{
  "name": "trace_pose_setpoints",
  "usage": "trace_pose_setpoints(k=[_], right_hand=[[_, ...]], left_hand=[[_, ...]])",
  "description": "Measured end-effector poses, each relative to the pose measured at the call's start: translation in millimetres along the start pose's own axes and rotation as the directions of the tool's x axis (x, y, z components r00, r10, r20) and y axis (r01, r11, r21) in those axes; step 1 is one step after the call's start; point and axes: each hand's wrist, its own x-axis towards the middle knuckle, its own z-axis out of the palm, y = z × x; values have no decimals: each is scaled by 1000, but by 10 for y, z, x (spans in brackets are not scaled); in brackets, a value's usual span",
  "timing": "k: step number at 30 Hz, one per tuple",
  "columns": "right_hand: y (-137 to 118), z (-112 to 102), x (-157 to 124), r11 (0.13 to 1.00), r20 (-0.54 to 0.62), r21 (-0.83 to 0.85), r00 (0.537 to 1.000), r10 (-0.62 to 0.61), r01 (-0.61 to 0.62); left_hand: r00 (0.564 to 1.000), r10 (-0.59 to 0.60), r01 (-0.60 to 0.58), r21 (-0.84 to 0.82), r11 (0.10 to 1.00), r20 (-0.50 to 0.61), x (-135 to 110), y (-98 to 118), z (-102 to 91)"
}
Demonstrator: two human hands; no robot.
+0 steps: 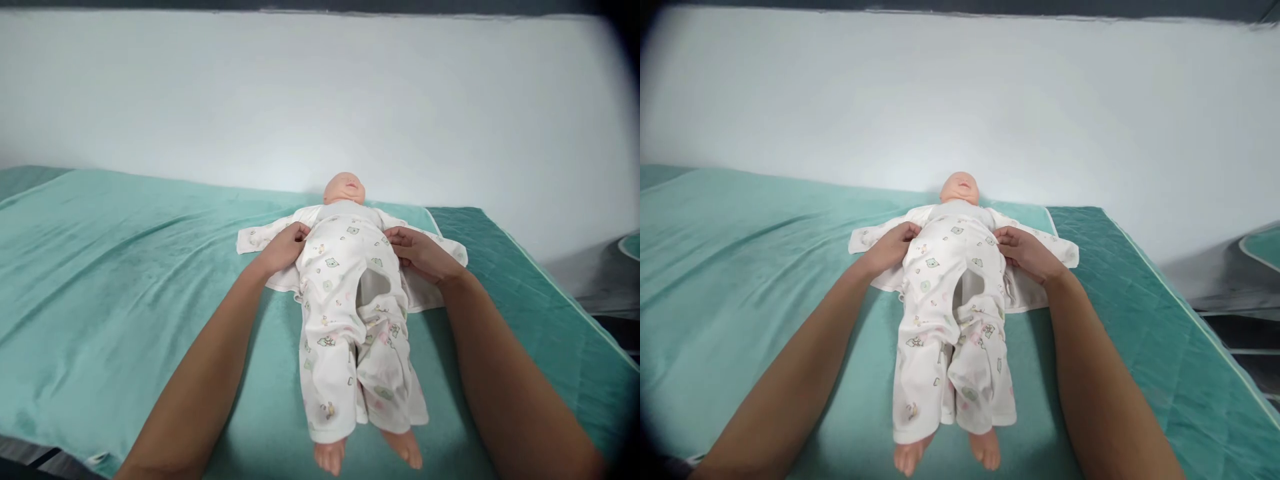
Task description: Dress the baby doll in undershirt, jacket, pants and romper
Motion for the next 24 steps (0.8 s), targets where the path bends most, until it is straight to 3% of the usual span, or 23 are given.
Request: trace_pose_setpoints(k=[6, 9, 14, 18, 21, 24], right_hand=[[-35, 132, -6, 920, -223, -391, 972, -68, -25], [-58, 166, 18, 873, -231, -486, 970, -77, -46], [-49, 154, 9, 851, -93, -520, 985, -147, 78], [1, 165, 18, 806, -202, -592, 967, -157, 7], [-2, 197, 27, 871, -304, -488, 946, -109, -56], [-44, 240, 16, 937, -230, -345, 973, -37, -46]], left_hand=[[998, -10, 16, 100, 995, -57, -12, 65, 15], [998, -29, 35, 95, 995, -64, 7, 72, 22], [997, -77, 77, 44, 996, 6, 12, 118, -15], [995, -88, 93, 124, 988, -45, -3, 184, -26], [999, -24, 28, 138, 990, -28, -14, 203, -25], [1000, -1, 1, 68, 998, 7, -26, 174, -15]])
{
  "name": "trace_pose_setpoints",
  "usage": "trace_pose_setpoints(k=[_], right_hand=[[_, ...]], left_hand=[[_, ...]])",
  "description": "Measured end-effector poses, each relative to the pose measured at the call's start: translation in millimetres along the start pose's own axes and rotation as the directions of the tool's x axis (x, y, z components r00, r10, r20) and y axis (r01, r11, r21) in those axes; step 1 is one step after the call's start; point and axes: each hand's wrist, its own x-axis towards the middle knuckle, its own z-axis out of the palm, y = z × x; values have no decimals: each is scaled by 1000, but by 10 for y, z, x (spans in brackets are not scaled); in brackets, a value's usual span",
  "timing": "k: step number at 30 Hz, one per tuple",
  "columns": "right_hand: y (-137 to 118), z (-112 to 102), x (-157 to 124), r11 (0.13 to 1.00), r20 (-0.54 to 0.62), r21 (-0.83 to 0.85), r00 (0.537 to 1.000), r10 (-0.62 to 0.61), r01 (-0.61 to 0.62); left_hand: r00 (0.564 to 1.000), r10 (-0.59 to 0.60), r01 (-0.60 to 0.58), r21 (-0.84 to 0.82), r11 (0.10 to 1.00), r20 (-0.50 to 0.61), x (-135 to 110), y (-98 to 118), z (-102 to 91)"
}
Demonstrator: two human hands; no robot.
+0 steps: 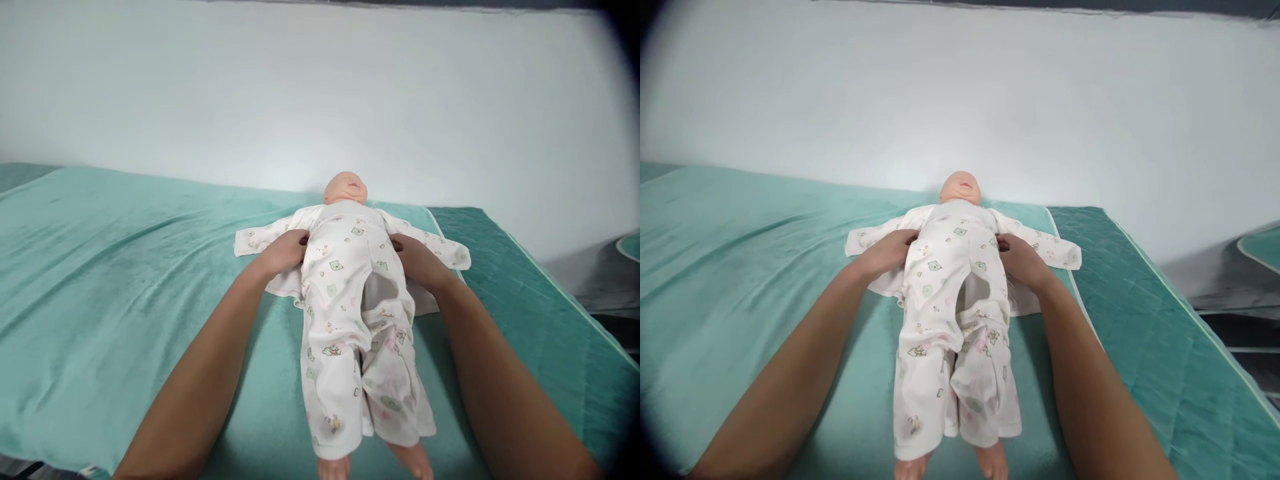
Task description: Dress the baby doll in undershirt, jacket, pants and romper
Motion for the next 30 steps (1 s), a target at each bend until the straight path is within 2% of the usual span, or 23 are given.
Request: trace_pose_setpoints(k=[4, 8, 11, 14, 17, 24, 30], right_hand=[[-36, 46, -38, 970, 141, 243, 989, -33, -2], [-37, 107, -66, 884, 101, 465, 995, -11, -37], [-46, 125, -70, 835, 82, 545, 996, 31, -71], [-34, 122, -59, 817, 96, 570, 994, 46, -93], [-6, 119, -53, 834, 120, 545, 992, 27, -89], [-16, 102, -71, 887, 177, 461, 982, -65, -25], [-131, 92, -92, 928, 185, 370, 983, -16, -54]], left_hand=[[997, -53, 67, -248, 966, 62, -2, -76, 69], [991, -99, 129, -506, 853, 85, 26, -134, 154], [988, -127, 155, -589, 793, 88, 45, -154, 170], [986, -118, 168, -616, 770, 122, 51, -174, 146], [984, -86, 165, -614, 772, 157, 51, -197, 115], [981, -6, 103, -491, 865, 195, 27, -176, 110], [982, -74, 143, -428, 892, 173, -16, -89, 126]])
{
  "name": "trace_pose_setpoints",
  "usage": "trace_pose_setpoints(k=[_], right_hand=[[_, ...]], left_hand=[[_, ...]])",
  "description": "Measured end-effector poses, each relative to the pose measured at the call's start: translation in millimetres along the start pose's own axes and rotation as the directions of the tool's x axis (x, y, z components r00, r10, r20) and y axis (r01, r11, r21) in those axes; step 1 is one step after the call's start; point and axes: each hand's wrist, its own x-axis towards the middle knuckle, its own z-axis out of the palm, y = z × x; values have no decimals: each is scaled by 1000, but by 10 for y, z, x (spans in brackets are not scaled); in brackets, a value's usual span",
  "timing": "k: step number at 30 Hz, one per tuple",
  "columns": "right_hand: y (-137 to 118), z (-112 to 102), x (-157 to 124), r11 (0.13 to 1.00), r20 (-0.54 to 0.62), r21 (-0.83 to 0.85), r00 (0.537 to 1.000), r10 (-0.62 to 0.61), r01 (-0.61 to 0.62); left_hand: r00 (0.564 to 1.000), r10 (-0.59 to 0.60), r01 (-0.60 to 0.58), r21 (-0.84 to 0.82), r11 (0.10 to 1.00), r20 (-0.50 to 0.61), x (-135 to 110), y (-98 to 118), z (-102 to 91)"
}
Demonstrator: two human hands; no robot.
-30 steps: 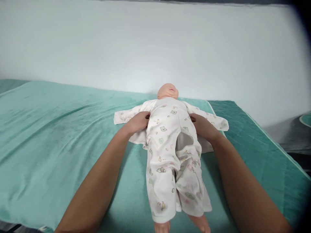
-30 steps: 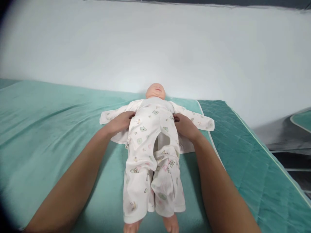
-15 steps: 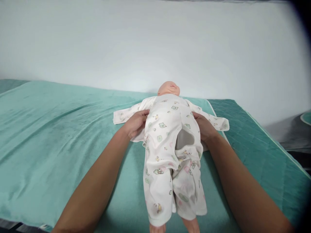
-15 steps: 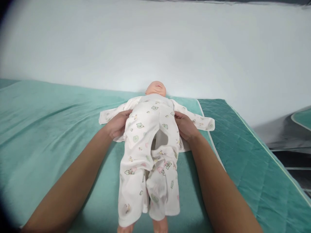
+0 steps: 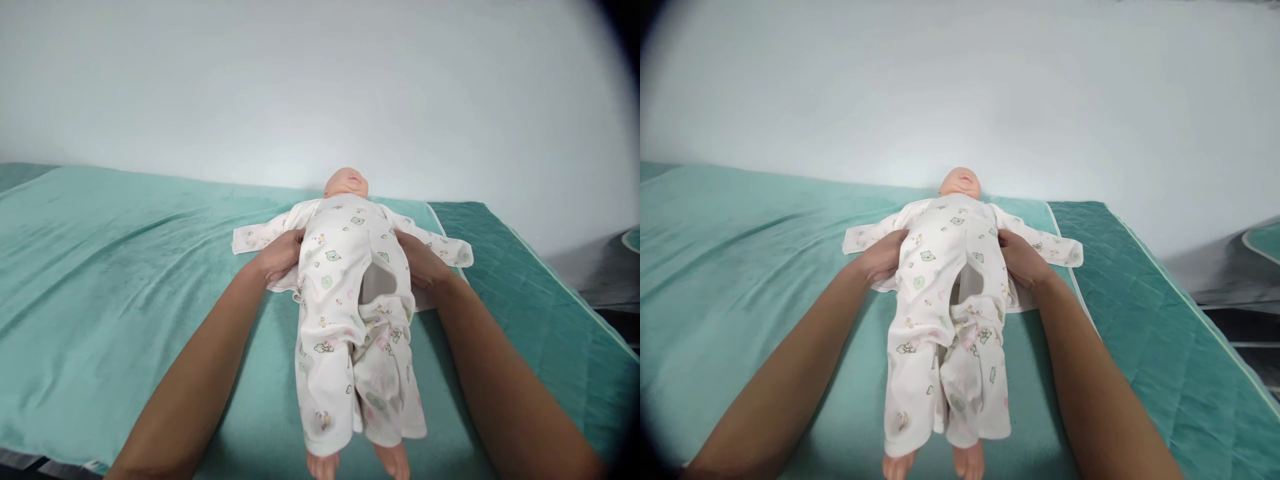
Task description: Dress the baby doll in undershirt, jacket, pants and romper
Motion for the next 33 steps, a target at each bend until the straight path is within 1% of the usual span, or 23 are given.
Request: trace_pose_setpoints(k=[3, 6, 8, 10, 13, 15, 17, 20, 22, 26, 30, 33], right_hand=[[-40, 0, -10, 999, 27, -33, 1000, -5, 6], [-26, -20, -3, 999, 55, -53, 998, -11, 14], [8, -26, 12, 999, 34, -36, 999, -27, 28], [45, -20, 31, 999, 5, 16, 999, -47, 47], [77, 5, 54, 995, -23, 76, 998, -60, 61], [77, 21, 56, 994, -39, 81, 997, -68, 71], [63, 33, 46, 995, -57, 61, 995, -80, 84], [28, 40, 14, 996, -73, -23, 993, -88, 87], [1, 40, -12, 993, -50, -69, 994, -99, 96], [-66, 49, -55, 987, 37, -95, 991, -126, 129], [-106, 76, -65, 989, 12, -132, 998, -62, 64], [-76, 85, -41, 991, 22, -117, 998, -57, 59]], left_hand=[[1000, -16, 15, -42, 999, -24, -21, 26, 27], [998, -8, 2, -90, 996, -58, -18, 25, 50], [995, -17, 7, -106, 994, -97, -4, 16, 69], [990, -33, 15, -132, 991, -135, 12, 6, 93], [987, -44, 13, -194, 981, -153, 28, -11, 120], [989, -48, 18, -211, 977, -138, 30, -26, 114], [991, -37, 12, -185, 983, -128, 25, -43, 89], [992, -22, 7, -125, 992, -121, 9, -62, 45], [994, -29, 18, -112, 994, -102, -4, -62, 35], [998, -29, 19, -154, 988, -58, -41, -42, 66], [1000, 15, -15, -228, 973, 1, -77, -15, 110], [999, 37, -31, -260, 965, 18, -76, -10, 130]])
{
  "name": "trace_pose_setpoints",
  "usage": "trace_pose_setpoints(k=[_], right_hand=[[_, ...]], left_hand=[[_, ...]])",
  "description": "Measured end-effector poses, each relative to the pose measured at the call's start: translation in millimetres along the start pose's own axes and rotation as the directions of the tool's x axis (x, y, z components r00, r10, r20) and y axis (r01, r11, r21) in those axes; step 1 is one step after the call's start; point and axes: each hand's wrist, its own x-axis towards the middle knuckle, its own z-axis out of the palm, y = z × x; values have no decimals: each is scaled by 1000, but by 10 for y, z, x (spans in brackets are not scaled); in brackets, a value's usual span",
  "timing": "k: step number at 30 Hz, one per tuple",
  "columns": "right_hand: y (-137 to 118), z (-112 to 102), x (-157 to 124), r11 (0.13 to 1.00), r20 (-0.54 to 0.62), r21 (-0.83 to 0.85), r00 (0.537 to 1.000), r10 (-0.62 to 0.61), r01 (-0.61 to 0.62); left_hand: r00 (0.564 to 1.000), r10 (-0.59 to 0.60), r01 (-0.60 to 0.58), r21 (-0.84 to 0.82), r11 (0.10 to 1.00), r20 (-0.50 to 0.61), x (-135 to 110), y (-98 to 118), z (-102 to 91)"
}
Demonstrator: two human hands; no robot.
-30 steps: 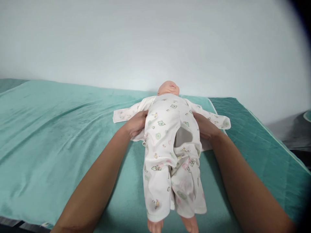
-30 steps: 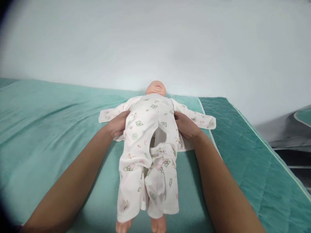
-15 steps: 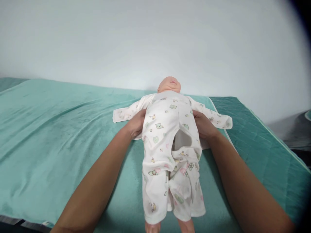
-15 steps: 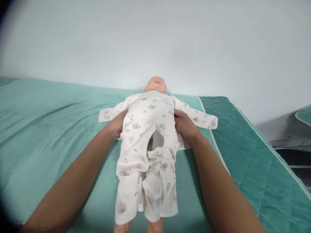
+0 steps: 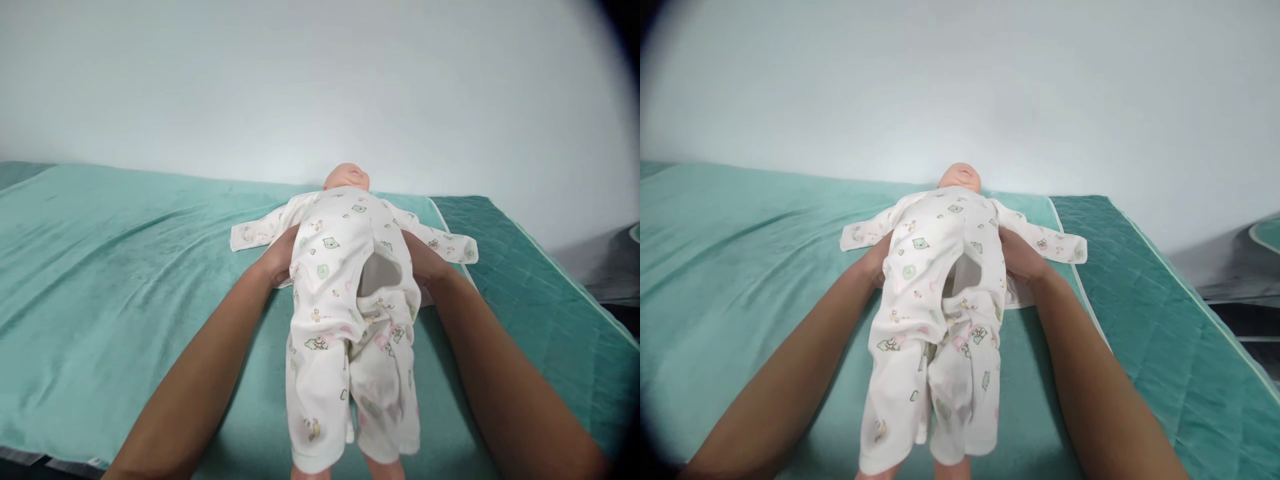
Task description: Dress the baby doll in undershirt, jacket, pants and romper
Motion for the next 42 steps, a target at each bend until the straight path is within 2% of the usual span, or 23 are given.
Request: trace_pose_setpoints(k=[3, 6, 9, 14, 20, 24, 27, 30, 33, 35, 39, 42], right_hand=[[35, 4, 23, 999, -28, -4, 999, -35, 35], [48, -1, 35, 987, -95, -130, 990, -104, 91], [91, -8, 51, 974, -148, -214, 983, -107, 74], [215, 3, 86, 990, -232, -129, 969, -86, 57], [219, 39, 86, 980, -288, -173, 947, -144, 97], [166, 51, 98, 949, -261, -287, 942, -210, 132], [141, 44, 117, 933, -274, -336, 935, -227, 128], [133, 37, 128, 940, -296, -323, 932, -209, 108], [130, 48, 118, 951, -316, -298, 932, -177, 80], [137, 59, 103, 968, -343, -246, 930, -130, 45], [211, 43, 100, 999, -385, -39, 923, 19, -37], [287, -3, 119, 999, -475, -46, 880, -13, -10]], left_hand=[[999, 26, -26, -5, 1000, -21, 23, -17, 6], [996, 48, -46, 20, 999, -79, 46, -36, 9], [987, 50, -40, 69, 997, -154, 64, -55, 13], [964, 25, -3, 83, 997, -264, 127, -130, -27], [964, 79, -39, 158, 987, -252, 187, -205, -89], [960, 116, -76, 161, 984, -255, 154, -177, -53], [964, 172, -135, 183, 974, -204, 132, -153, -9], [968, 175, -140, 191, 972, -182, 133, -148, 17], [963, 161, -109, 231, 967, -216, 123, -139, 16], [954, 214, -141, 317, 938, -209, 95, -118, 9], [921, 342, -196, 537, 821, -187, 34, -61, -3], [887, 368, -142, 593, 793, -279, 28, -61, -9]])
